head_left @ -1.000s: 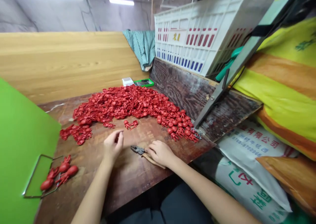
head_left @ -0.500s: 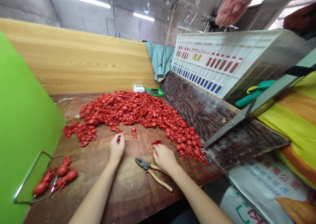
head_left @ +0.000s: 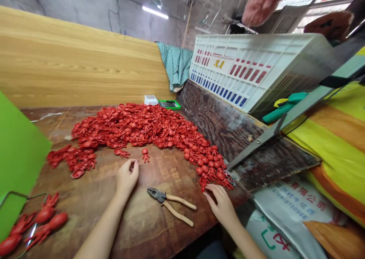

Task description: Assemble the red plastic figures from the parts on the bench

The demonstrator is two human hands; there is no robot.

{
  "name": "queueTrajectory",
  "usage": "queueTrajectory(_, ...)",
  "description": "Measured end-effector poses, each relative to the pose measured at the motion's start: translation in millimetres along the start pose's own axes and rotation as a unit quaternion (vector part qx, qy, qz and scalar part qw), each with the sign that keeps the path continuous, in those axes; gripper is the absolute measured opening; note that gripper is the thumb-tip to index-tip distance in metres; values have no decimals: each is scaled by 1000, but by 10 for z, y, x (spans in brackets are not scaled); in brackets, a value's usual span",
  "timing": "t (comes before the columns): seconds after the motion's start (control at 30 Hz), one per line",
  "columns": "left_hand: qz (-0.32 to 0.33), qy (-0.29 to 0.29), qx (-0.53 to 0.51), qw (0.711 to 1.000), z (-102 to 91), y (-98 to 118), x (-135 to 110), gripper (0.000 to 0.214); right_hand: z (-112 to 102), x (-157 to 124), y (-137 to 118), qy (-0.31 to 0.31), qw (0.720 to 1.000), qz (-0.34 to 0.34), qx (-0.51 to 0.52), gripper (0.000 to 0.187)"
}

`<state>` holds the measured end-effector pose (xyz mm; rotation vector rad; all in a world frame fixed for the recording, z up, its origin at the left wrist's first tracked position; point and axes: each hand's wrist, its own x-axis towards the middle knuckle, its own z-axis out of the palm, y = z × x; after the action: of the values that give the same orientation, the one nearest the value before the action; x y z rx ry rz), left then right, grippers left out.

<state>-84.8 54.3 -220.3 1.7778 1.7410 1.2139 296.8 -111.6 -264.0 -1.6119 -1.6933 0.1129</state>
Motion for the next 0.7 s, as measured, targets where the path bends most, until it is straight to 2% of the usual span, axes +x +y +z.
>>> queueTrajectory(0.2,4,-8,11,1000,4,29,-54,35,-60,11,57,30,995,71,61,44)
queueTrajectory(0.33,10,-17,10,1000,14,57,-73,31,-21,46,-57,39,982,126,132,51)
queueTrajectory(0.43,14,-24,-14,1000,17,75,-72,28,84,180,-267,28,968,144,205,58)
queueTrajectory(0.53,13,-36,-59,998,16,86,-83,32,194,405,-581,-16,953,129,273,52)
queueTrajectory(0.63,7,-68,-125,990,27,107,-135,49,331,673,-947,-58,942,89,318,39)
queueTrajectory(0.7,2,-110,-174,979,45,140,-193,66,462,838,-1177,-84,939,52,330,31)
